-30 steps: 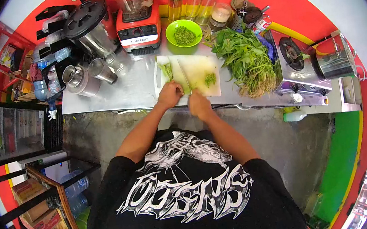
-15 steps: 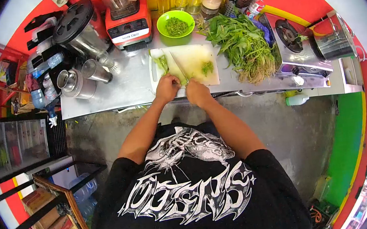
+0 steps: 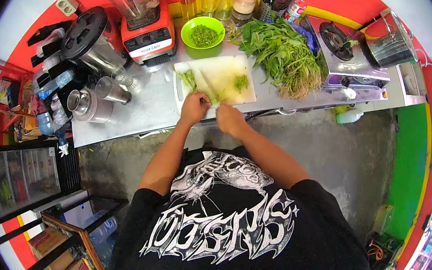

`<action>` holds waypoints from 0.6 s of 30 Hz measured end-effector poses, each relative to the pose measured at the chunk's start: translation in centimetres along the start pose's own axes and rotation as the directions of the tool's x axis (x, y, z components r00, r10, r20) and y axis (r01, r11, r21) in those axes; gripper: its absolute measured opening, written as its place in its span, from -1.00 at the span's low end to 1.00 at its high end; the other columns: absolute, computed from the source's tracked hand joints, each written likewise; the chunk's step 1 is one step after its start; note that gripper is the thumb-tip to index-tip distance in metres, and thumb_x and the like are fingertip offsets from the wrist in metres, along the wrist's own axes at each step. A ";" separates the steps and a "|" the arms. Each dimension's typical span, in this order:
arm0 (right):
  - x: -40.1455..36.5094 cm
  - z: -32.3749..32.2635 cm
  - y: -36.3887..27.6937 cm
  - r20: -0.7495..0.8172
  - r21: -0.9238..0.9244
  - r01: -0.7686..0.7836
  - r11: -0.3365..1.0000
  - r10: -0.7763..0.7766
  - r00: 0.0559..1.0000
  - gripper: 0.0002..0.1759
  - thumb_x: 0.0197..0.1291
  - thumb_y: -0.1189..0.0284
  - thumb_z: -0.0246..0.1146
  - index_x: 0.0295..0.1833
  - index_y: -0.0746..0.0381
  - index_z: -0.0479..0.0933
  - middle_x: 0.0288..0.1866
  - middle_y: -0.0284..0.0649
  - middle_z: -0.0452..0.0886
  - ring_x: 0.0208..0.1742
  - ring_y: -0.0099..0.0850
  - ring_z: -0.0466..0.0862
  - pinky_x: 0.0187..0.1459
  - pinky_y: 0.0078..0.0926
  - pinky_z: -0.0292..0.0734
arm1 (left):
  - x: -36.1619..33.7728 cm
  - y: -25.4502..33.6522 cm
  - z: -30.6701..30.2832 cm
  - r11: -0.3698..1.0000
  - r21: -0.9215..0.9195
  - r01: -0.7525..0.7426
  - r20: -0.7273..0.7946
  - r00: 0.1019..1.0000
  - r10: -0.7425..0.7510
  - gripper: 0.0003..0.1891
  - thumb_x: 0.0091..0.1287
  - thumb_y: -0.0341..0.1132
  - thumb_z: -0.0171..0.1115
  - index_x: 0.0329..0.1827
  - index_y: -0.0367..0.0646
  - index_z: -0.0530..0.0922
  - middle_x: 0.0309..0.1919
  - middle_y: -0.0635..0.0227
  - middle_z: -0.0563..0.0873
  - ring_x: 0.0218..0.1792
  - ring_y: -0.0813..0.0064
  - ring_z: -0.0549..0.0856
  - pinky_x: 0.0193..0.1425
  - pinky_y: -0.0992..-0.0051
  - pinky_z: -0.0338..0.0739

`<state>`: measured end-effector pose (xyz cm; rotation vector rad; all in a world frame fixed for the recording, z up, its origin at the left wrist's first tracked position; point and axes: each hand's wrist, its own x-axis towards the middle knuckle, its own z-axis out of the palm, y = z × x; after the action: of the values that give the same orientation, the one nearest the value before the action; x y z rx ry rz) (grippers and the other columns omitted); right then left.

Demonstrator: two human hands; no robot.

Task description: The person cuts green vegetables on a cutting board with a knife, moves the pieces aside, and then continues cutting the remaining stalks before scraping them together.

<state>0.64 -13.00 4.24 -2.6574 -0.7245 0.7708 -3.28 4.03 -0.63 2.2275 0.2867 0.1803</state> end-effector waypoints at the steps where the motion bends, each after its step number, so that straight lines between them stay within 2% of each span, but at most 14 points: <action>1: -0.3 0.2 -0.2 -0.002 -0.004 0.004 1.000 -0.004 1.000 -0.54 0.50 0.19 0.06 0.15 0.44 0.34 -0.02 0.34 0.68 0.05 0.28 0.69 0.14 0.18 0.54 | 0.0 0.1 -0.2 1.000 -0.001 0.000 -0.005 1.000 0.000 -0.87 0.08 -0.45 0.52 -0.34 -0.19 0.72 -0.31 0.17 0.69 -0.21 0.18 0.72 -0.04 0.26 0.62; 3: -0.8 0.6 -0.7 -0.038 0.073 -0.099 0.992 0.102 0.994 -0.53 0.49 0.19 0.08 0.14 0.45 0.35 -0.01 0.35 0.68 0.06 0.29 0.69 0.13 0.17 0.55 | 0.0 0.4 -0.4 1.000 0.007 0.027 0.039 0.999 -0.028 -0.86 0.09 -0.44 0.52 -0.33 -0.20 0.72 -0.30 0.17 0.69 -0.20 0.18 0.72 -0.03 0.25 0.62; 7: -0.1 -0.4 -0.3 -0.042 0.047 -0.016 0.999 0.018 0.999 -0.52 0.50 0.19 0.07 0.14 0.47 0.34 -0.02 0.39 0.67 0.05 0.29 0.69 0.13 0.19 0.54 | -0.2 0.7 -0.4 0.997 0.010 0.072 0.065 0.995 -0.073 -0.86 0.11 -0.38 0.51 -0.30 -0.14 0.72 -0.25 0.21 0.70 -0.10 0.16 0.71 0.02 0.22 0.60; 10: 0.0 -1.0 -0.2 0.005 -0.005 -0.015 1.000 0.015 1.000 -0.53 0.53 0.16 0.04 0.20 0.39 0.37 0.05 0.28 0.69 0.08 0.22 0.71 0.13 0.14 0.58 | 0.1 0.6 -0.5 0.998 0.031 0.051 0.036 0.998 -0.052 -0.87 0.12 -0.37 0.51 -0.31 -0.13 0.72 -0.27 0.23 0.71 -0.11 0.18 0.71 0.01 0.23 0.61; 15: -1.1 0.0 -0.8 -0.012 0.043 -0.111 0.993 0.112 0.994 -0.54 0.52 0.17 0.06 0.16 0.40 0.41 0.05 0.30 0.68 0.07 0.24 0.70 0.12 0.14 0.58 | 0.4 0.5 -0.8 0.995 0.001 0.101 0.124 0.987 -0.101 -0.87 0.13 -0.36 0.51 -0.30 -0.12 0.72 -0.26 0.23 0.71 -0.09 0.19 0.72 0.02 0.24 0.61; 16: -0.6 0.2 -0.4 -0.004 0.037 -0.108 0.993 0.109 0.994 -0.54 0.52 0.17 0.06 0.16 0.40 0.41 0.05 0.30 0.68 0.07 0.24 0.70 0.12 0.14 0.58 | 0.4 0.5 -0.8 0.994 -0.003 0.110 0.121 0.987 -0.109 -0.87 0.13 -0.36 0.51 -0.30 -0.12 0.72 -0.26 0.23 0.71 -0.09 0.19 0.72 0.02 0.24 0.61; 18: 0.5 -0.1 0.1 -0.014 0.091 -0.003 0.996 0.004 1.000 -0.49 0.52 0.16 0.05 0.15 0.47 0.38 -0.02 0.41 0.66 0.08 0.33 0.66 0.17 0.19 0.52 | 0.3 0.3 -0.7 0.997 0.040 0.060 0.094 0.994 -0.064 -0.87 0.13 -0.36 0.51 -0.30 -0.11 0.72 -0.24 0.24 0.72 -0.09 0.20 0.72 0.02 0.25 0.61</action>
<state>1.06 -12.81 4.06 -2.5801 -0.6651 0.7663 -3.14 4.45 0.12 2.2533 0.3090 0.0358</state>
